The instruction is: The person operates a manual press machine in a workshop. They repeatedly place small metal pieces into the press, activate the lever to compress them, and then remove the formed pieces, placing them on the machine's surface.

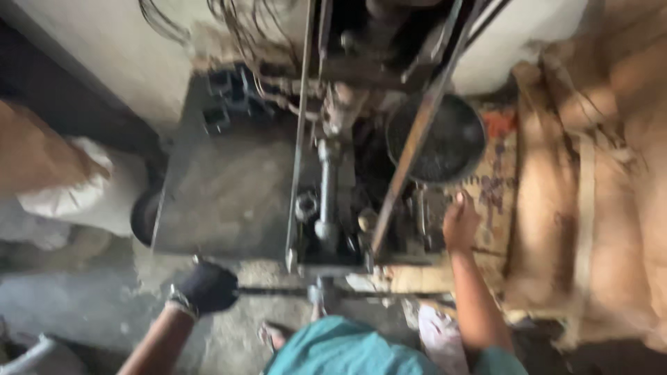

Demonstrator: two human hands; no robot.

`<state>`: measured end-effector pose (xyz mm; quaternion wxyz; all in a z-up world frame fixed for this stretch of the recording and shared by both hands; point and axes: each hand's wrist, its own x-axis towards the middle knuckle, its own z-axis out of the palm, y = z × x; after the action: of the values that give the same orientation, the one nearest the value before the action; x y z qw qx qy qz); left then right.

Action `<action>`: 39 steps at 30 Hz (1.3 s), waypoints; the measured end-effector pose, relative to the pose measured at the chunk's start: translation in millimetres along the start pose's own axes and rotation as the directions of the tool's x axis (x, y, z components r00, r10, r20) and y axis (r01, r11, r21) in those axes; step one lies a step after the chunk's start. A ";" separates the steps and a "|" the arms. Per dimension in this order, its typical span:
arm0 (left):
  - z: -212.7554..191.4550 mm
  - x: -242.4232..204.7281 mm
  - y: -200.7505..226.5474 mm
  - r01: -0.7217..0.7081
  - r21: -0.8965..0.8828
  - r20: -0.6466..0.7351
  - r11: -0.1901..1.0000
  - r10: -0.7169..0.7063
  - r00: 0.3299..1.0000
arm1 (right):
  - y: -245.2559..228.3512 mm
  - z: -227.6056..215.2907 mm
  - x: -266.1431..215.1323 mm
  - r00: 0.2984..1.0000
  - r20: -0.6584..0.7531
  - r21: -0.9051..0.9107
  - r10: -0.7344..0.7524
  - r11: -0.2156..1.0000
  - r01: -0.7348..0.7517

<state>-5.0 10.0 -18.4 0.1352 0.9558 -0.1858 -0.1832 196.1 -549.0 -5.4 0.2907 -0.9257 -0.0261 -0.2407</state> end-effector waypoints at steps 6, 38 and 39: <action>0.8 4.2 9.2 0.095 0.206 0.063 0.974 -0.110 0.992 | 27.6 8.0 13.0 0.864 0.338 0.093 0.375 0.900 -0.427; -21.8 -5.6 25.8 0.091 0.231 0.042 0.969 -0.103 0.994 | 66.0 -5.0 -100.9 0.919 0.103 -0.047 0.382 0.924 -0.379; -19.8 -4.3 25.8 0.056 0.290 0.014 0.955 -0.063 0.998 | 63.2 -8.3 -105.7 0.936 0.110 -0.018 0.333 0.943 -0.334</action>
<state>-8.7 -7.5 9.0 -0.0139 0.9684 -0.1833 -0.1688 111.1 -596.3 -81.3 0.3258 -0.9285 0.1149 -0.1359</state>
